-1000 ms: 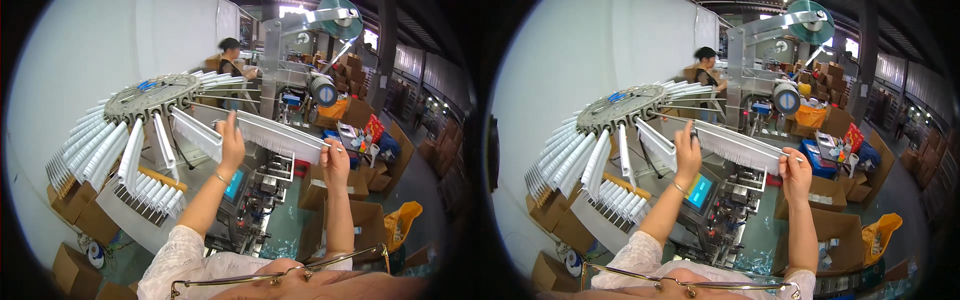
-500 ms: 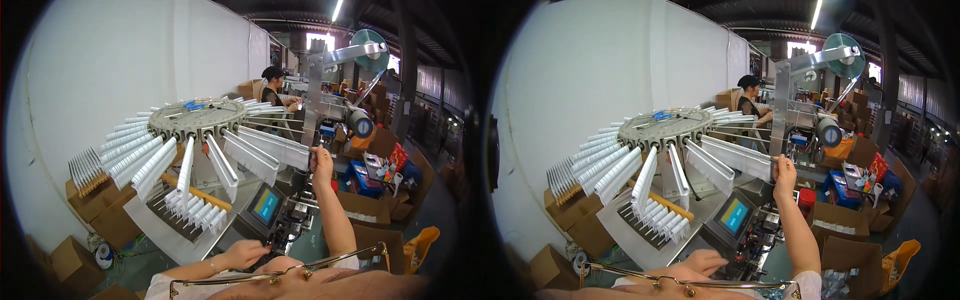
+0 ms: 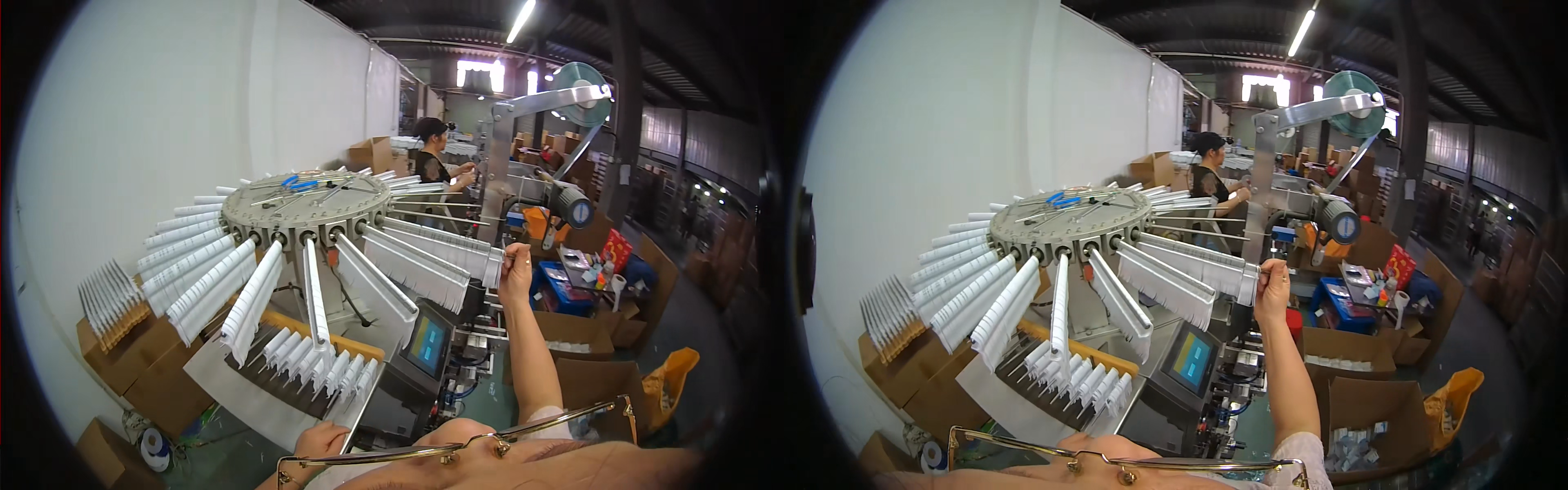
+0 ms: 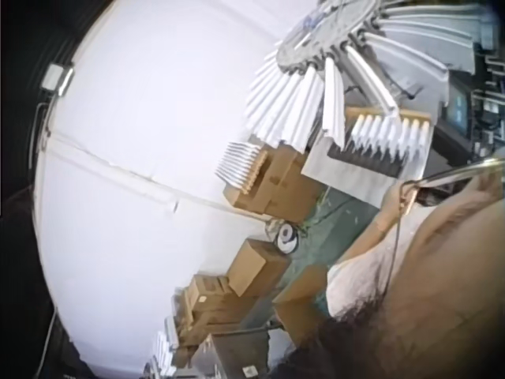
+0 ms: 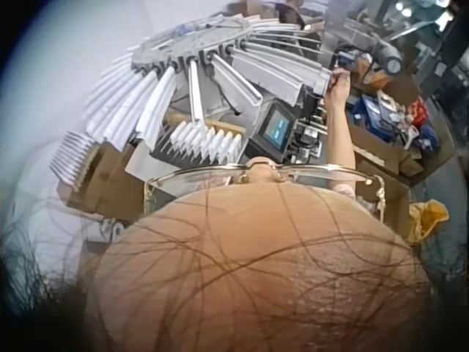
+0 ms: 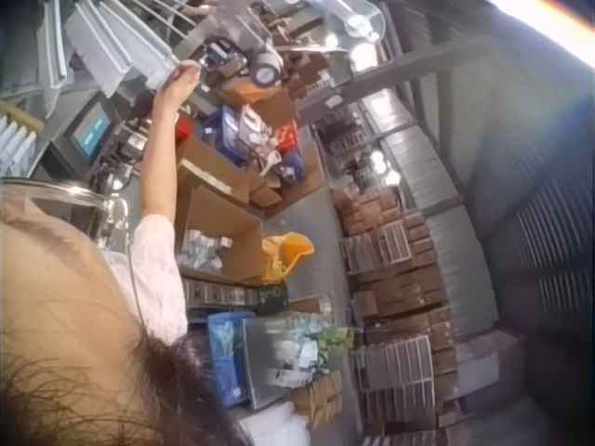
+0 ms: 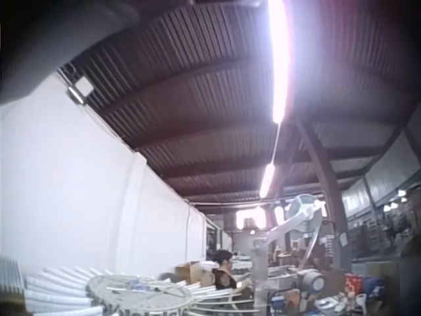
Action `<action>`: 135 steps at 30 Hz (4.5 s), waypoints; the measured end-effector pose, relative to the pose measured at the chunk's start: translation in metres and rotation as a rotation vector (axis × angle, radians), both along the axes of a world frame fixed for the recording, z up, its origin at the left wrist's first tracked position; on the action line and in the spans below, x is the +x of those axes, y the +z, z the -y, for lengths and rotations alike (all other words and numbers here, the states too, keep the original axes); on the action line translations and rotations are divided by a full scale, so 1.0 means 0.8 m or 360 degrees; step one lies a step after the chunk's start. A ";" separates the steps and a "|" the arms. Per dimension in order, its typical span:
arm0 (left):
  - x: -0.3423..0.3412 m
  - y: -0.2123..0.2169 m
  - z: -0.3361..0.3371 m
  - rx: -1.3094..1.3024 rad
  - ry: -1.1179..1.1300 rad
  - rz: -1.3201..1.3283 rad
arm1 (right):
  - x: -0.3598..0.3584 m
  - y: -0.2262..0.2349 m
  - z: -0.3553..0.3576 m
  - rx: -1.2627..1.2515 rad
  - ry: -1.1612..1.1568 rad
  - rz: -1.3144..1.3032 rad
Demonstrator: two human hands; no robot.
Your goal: The person removes plastic brush strips from a rotary machine using a metal rod, slides them onto a wooden rack, carries a loaded rack over to a storage stack, and returns to operating the machine.
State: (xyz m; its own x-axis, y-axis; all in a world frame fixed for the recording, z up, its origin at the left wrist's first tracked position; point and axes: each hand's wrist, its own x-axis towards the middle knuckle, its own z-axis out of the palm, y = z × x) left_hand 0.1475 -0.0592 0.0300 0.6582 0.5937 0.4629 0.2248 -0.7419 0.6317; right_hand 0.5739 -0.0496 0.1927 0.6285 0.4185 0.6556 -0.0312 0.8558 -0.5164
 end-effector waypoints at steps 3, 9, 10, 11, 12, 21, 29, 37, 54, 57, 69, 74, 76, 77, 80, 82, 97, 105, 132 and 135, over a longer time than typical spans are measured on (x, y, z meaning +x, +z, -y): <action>0.000 0.011 0.002 0.0042 0.0065 0.0019 | 0.005 -0.005 0.000 0.0034 -0.0228 0.0236; -0.002 -0.050 -0.015 0.0143 0.0017 0.0034 | -0.008 0.005 0.006 -0.0182 -0.0328 0.0162; -0.006 -0.059 -0.022 0.0228 -0.0016 0.0119 | -0.015 0.005 0.005 -0.0200 -0.0284 0.0077; -0.004 -0.068 -0.029 0.0317 -0.0067 0.0201 | -0.013 0.005 0.008 -0.0195 -0.0346 0.0129; -0.005 -0.077 -0.032 0.0327 -0.0098 0.0207 | -0.001 -0.002 0.008 -0.0208 -0.0369 0.0104; -0.008 -0.113 -0.049 0.0333 -0.0151 0.0129 | -0.007 0.005 0.022 -0.0237 -0.0306 -0.0080; -0.006 -0.067 -0.034 0.0177 -0.0185 0.0270 | 0.020 0.006 0.058 -0.0062 -0.0322 -0.0490; -0.008 0.012 -0.014 -0.0122 -0.0587 0.0151 | 0.069 -0.036 0.231 0.0175 -0.0771 -0.0927; 0.030 0.033 -0.006 -0.0528 -0.0640 0.0063 | -0.121 -0.083 0.093 -0.0822 -0.0380 0.0213; 0.022 0.035 0.005 -0.0608 -0.0627 0.0085 | -0.072 -0.045 0.048 -0.0651 -0.0474 0.0025; 0.033 -0.002 0.007 -0.0729 -0.0448 0.0121 | -0.032 -0.031 0.000 -0.0650 -0.0651 0.0243; 0.044 -0.013 0.010 -0.0800 -0.0512 0.0158 | -0.026 -0.030 0.000 -0.0626 -0.0533 0.0200; 0.045 -0.005 0.015 -0.0772 -0.0492 0.0117 | -0.024 -0.031 0.003 -0.0619 -0.0510 0.0186; 0.043 -0.003 0.018 -0.0743 -0.0470 0.0079 | -0.026 -0.031 0.004 -0.0626 -0.0498 0.0193; 0.038 -0.006 0.023 -0.0745 -0.0445 0.0104 | -0.028 -0.034 0.009 -0.0630 -0.0476 0.0198; 0.038 -0.011 0.023 -0.0752 -0.0438 0.0106 | -0.032 -0.035 0.015 -0.0630 -0.0463 0.0192; 0.060 0.044 0.014 -0.0060 -0.0383 0.0199 | -0.180 -0.120 0.181 -0.1304 0.0229 0.0634; 0.006 0.069 -0.029 0.0479 -0.0914 0.0119 | -0.289 -0.135 0.262 -0.1123 0.0230 0.0284; 0.036 -0.043 -0.343 -0.2030 -0.1240 0.0567 | -0.735 -0.064 0.050 -0.1635 -0.1907 0.1353; 0.027 -0.016 -0.331 -0.2114 -0.1270 0.0418 | -0.724 -0.083 0.046 -0.1562 -0.1986 0.1328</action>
